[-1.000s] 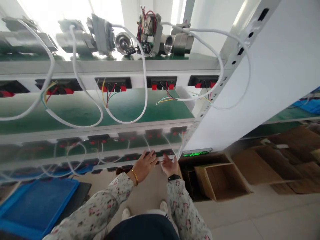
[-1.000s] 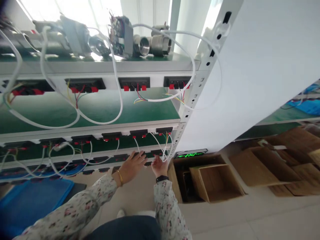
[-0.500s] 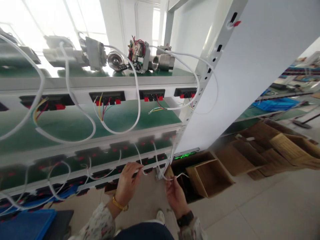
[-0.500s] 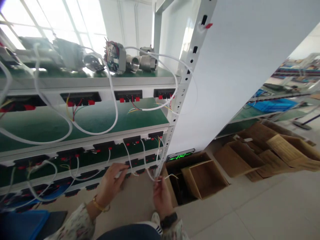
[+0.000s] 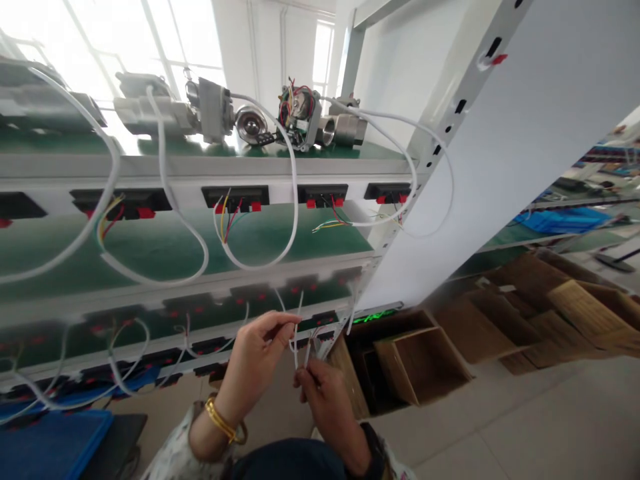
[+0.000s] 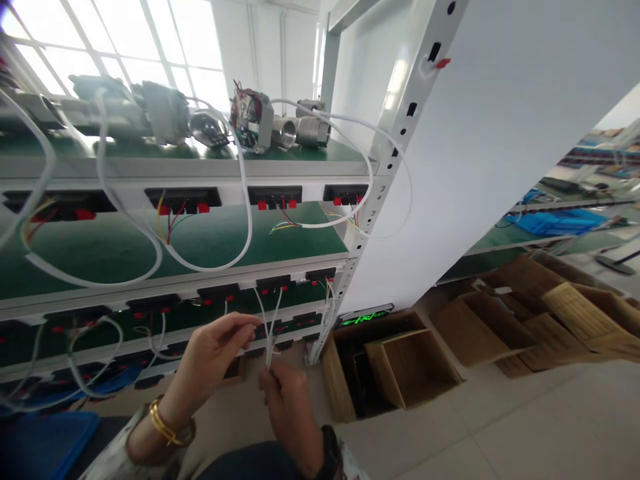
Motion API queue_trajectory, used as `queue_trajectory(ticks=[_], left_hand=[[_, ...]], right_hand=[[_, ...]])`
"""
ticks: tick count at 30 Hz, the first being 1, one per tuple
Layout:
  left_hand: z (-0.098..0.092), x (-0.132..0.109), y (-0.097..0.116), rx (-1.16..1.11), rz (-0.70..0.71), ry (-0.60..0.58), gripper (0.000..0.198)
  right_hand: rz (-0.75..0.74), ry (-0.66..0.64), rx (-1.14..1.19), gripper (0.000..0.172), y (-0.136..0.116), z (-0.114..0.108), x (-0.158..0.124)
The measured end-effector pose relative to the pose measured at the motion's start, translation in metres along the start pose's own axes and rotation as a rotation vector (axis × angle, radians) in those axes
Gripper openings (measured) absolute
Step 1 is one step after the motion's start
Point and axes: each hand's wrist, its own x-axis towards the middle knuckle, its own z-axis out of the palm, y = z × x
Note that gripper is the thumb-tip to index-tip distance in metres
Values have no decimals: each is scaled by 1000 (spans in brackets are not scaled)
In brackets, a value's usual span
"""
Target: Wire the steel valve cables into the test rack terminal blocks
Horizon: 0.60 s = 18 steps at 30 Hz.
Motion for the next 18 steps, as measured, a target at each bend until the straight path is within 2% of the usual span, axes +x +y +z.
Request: queue_trajectory(ticks=[3,6,9,11,13,14,16,18], left_hand=[[-3,17,-1,-40,-49,-64,29],[-5,35,-7,-79,-60,-302,33],[-8,48,-12,-172,-3,-552,25],[-7,52,-15,-238,27,-646,19],[-2,50,-19,-260,-6,-636,19],[2,47,-21,-266,-46,-588,20],[13,39,-27,-297,-150,-439,22],[26,28,-32,-338,-223,-293,21]], right_hand=[[-14,-30,-87,25,0,2,2],[-8,-87,-124,25,-3,0,3],[-19,-166,-142,25,-7,-7,5],[-31,-223,-156,25,-6,-14,7],[-58,-248,-160,25,-2,-20,9],[-72,-237,-147,25,1,-22,11],[-76,-173,-55,19,5,-24,12],[-38,-87,161,11,7,-22,14]])
